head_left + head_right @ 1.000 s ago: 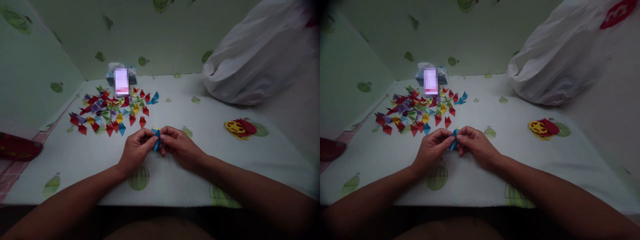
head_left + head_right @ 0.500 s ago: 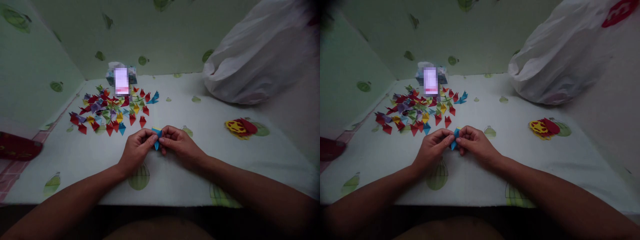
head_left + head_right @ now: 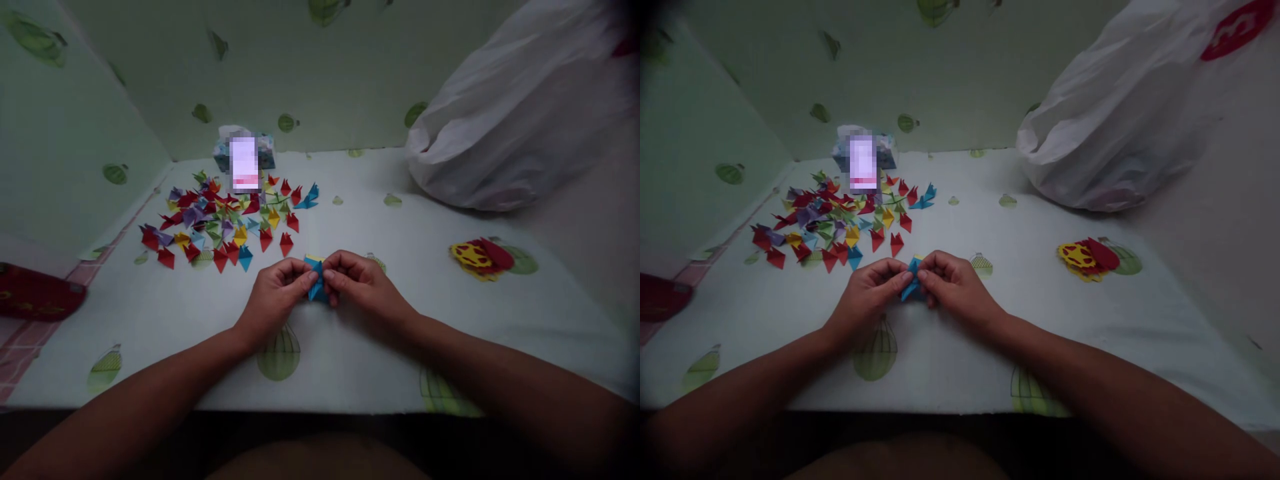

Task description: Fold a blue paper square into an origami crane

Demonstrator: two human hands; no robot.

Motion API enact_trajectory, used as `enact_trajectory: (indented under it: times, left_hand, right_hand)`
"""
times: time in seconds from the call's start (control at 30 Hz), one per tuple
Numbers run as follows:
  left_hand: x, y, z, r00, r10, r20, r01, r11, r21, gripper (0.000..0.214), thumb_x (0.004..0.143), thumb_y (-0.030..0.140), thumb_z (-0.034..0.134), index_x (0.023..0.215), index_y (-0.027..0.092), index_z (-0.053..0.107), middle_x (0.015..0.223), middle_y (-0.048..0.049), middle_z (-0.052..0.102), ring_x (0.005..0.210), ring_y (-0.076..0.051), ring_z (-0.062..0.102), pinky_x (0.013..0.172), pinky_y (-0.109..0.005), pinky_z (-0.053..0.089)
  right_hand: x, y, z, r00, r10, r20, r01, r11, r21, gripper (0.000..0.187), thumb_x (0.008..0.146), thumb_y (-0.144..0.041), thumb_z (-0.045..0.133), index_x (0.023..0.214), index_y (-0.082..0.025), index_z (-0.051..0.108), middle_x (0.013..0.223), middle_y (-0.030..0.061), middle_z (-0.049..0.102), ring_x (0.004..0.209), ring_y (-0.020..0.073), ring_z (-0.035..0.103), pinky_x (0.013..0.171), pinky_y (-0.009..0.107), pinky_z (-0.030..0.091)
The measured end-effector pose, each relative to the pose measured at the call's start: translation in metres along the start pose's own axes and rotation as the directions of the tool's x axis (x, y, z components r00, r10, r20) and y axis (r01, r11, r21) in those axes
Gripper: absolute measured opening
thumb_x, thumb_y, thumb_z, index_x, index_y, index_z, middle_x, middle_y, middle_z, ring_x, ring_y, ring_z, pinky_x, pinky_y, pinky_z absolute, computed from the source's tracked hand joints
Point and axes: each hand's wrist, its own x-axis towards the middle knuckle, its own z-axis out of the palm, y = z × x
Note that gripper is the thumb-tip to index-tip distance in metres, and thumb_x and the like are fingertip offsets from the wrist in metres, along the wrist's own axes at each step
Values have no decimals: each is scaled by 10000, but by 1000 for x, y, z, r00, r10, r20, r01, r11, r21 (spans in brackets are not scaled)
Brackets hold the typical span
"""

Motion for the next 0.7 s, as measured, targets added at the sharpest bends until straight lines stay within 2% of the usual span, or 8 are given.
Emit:
enact_trajectory:
  times: [0.17,0.7]
  left_hand:
    - [0,0,0,997,-57,53,57,998,3,222,825,348,770,818,139,694,733,-24,714,686,-114,597,665,-239,442]
    - [0,-1,-3,997,-54,57,49,995,82,222,829,365,746,787,146,737,703,-19,669,643,-109,528,631,-250,398]
  right_hand:
    - [2,2,-1,1000,-4,-26,4,1000,-8,191,891,-330,651,841,-153,596,659,-35,611,519,66,567,554,223,453]
    - [3,2,-1,999,19,-26,-19,1000,3,234,834,-354,711,816,-156,588,606,-42,607,475,68,562,506,207,437]
